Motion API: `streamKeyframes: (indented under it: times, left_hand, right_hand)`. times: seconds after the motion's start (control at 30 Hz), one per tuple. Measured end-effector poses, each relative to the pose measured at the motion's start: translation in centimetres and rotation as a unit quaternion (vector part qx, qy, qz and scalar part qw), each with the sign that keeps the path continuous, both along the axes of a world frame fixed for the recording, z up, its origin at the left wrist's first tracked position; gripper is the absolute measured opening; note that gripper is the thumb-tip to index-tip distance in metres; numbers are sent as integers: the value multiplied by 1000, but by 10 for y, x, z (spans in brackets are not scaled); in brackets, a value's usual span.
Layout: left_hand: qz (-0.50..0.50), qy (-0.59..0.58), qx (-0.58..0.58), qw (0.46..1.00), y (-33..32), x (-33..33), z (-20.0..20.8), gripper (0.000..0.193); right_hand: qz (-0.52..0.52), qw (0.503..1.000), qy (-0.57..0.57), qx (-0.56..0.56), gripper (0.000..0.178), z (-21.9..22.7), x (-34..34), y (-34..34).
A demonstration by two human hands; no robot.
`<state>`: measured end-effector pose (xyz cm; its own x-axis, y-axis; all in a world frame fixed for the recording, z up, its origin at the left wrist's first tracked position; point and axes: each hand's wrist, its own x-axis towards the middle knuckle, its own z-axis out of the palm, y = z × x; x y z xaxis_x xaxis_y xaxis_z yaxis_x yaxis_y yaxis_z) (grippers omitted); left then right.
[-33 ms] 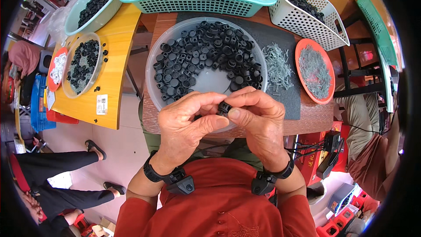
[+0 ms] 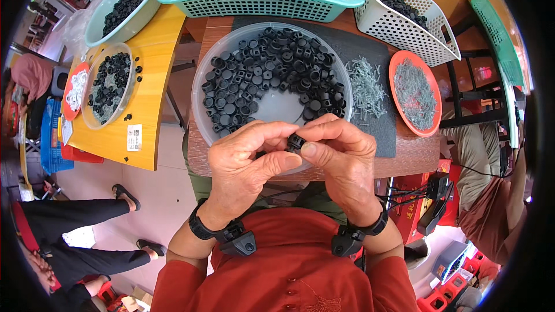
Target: Assembling small black plastic caps by inserting metal pins into them.
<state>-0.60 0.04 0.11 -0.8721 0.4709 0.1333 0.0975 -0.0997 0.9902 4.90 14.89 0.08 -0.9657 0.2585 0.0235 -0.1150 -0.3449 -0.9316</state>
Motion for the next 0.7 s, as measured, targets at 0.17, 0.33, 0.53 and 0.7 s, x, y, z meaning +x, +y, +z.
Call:
streamKeyframes:
  times: [0.17,0.33,0.53,0.7]
  left_hand:
    - [-18,-44,-5,999,0,-1,3,34]
    - [-48,-148,91,984,-1,1,1,29]
    - [-79,-122,49,988,-1,-6,-5,30]
    - [-68,-117,89,987,0,-3,-5,29]
  right_hand:
    - [1,1000,-9,26,20,0,1,1]
    - [-13,999,-7,52,21,-2,4,-2]
    - [-23,994,10,111,21,-8,0,2]
    - [-27,992,12,122,20,0,1,0]
